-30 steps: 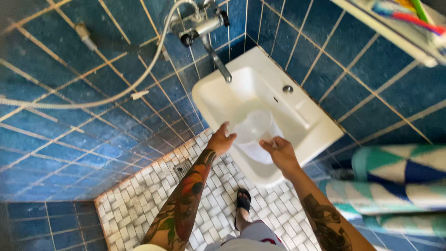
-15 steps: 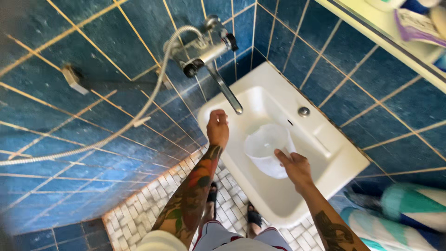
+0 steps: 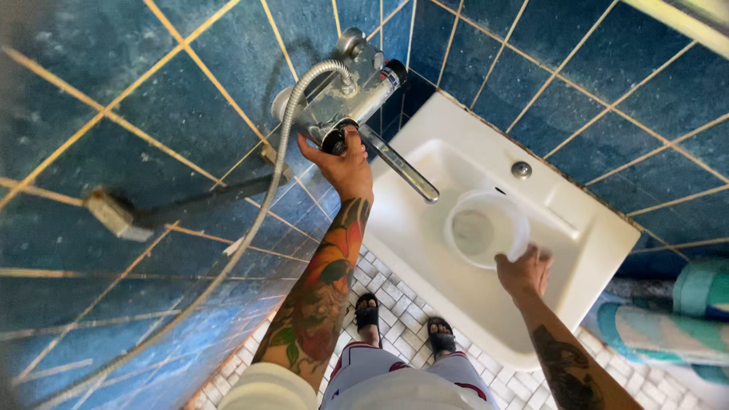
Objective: The person cleans a bathroom sink by rinsing it with water from a pitcher and scrubbing the surface with a yellow sponge.
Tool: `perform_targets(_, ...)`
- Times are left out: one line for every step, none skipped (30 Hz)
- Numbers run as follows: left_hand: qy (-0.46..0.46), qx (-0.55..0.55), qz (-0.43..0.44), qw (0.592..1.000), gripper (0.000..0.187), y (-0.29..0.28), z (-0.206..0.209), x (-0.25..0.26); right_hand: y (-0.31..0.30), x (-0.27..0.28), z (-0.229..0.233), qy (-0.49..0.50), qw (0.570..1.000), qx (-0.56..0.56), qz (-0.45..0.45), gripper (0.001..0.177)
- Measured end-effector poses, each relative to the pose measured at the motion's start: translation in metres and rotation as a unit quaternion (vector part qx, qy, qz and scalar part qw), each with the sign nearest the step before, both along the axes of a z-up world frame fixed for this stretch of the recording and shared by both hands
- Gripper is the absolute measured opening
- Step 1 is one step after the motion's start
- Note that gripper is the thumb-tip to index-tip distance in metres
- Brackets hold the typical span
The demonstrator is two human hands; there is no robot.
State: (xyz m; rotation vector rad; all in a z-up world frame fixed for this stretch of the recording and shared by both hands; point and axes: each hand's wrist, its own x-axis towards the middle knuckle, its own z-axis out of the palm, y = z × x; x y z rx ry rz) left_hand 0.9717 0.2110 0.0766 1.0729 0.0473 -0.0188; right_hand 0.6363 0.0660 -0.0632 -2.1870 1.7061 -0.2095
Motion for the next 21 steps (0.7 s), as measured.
perform_targets(0.007, 0.004, -0.001, 1.000, 0.099, -0.002, -0.005, 0.004, 0.012, 0.014, 0.011, -0.008, 0.991, -0.133, 0.029, 0.075)
perform_targets(0.014, 0.008, -0.001, 1.000, 0.103, -0.004, -0.010, 0.009, 0.019, 0.031, 0.021, -0.069, 0.987, -0.134, 0.061, 0.067)
perform_targets(0.018, 0.009, -0.007, 1.000, 0.103, -0.004, -0.017, 0.012, 0.026, 0.046, 0.030, -0.127, 0.978, -0.132, 0.095, 0.058)
perform_targets(-0.117, 0.072, 0.043, 0.990, 0.099, -0.002, -0.023, 0.016, 0.031, 0.067, 0.034, -0.186, 0.970, -0.114, 0.111, 0.047)
perform_targets(-0.252, 0.132, 0.087, 0.955, 0.094, 0.001, -0.028, 0.016, 0.034, 0.089, 0.035, -0.245, 0.957, -0.094, 0.128, 0.035)
perform_targets(-0.248, 0.134, 0.083, 0.956, 0.094, 0.004, -0.030, 0.014, 0.039, 0.113, 0.032, -0.318, 0.942, 0.086, 0.057, 0.023)
perform_targets(-0.222, 0.125, 0.057, 0.965, 0.097, 0.007, -0.027, 0.015, 0.040, 0.138, 0.029, -0.381, 0.887, 0.261, -0.012, 0.020)
perform_targets(-0.196, 0.117, 0.032, 0.973, 0.100, 0.009, -0.021, 0.014, 0.037, 0.160, 0.026, -0.409, 0.836, 0.362, -0.060, 0.020)
perform_targets(-0.194, 0.118, 0.033, 0.973, 0.100, 0.014, -0.014, 0.012, 0.035, 0.172, 0.021, -0.428, 0.771, 0.458, -0.107, 0.023)
perform_targets(-0.156, 0.130, 0.018, 0.979, 0.100, 0.017, -0.007, 0.009, 0.035, 0.175, 0.014, -0.426, 0.772, 0.460, -0.106, 0.023)
perform_targets(-0.120, 0.141, 0.004, 0.983, 0.101, 0.018, -0.001, 0.009, 0.034, 0.183, 0.003, -0.492, 0.686, 0.523, -0.116, 0.027)
perform_targets(-0.119, 0.141, 0.008, 0.983, 0.101, 0.017, 0.002, 0.010, 0.030, 0.188, -0.007, -0.550, 0.590, 0.578, -0.126, 0.030)
perform_targets(-0.082, 0.154, -0.007, 0.985, 0.103, 0.018, 0.000, 0.008, 0.027, 0.185, -0.017, -0.544, 0.592, 0.581, -0.128, 0.030)
perform_targets(-0.044, 0.166, -0.024, 0.985, 0.104, 0.017, -0.007, 0.005, 0.024, 0.181, -0.026, -0.569, 0.538, 0.591, -0.192, 0.030)
perform_targets(-0.045, 0.167, -0.021, 0.985, 0.104, 0.015, -0.021, 0.003, 0.017, 0.184, -0.032, -0.594, 0.479, 0.596, -0.249, 0.031)
perform_targets(-0.040, 0.151, -0.047, 0.987, 0.103, 0.016, -0.041, -0.004, 0.012, 0.184, -0.036, -0.594, 0.479, 0.598, -0.247, 0.031)
perform_targets(-0.033, 0.136, -0.076, 0.987, 0.103, 0.017, -0.068, -0.015, 0.013, 0.178, -0.037, -0.580, 0.491, 0.613, -0.219, 0.025)
perform_targets(-0.032, 0.199, -0.113, 0.973, 0.074, 0.015, -0.099, -0.025, 0.014, 0.171, -0.035, -0.565, 0.501, 0.627, -0.190, 0.019)
perform_targets(-0.032, 0.258, -0.154, 0.953, 0.049, 0.008, -0.132, -0.037, 0.017, 0.163, -0.031, -0.566, 0.502, 0.626, -0.192, 0.019)
perform_targets(0.016, 0.228, -0.198, 0.953, 0.039, 0.002, -0.164, -0.051, 0.024, 0.157, -0.024, -0.588, 0.488, 0.618, -0.183, 0.015)
perform_targets(0.063, 0.196, -0.238, 0.949, 0.035, -0.009, -0.192, -0.061, 0.025, 0.150, -0.012, -0.608, 0.477, 0.611, -0.171, 0.011)
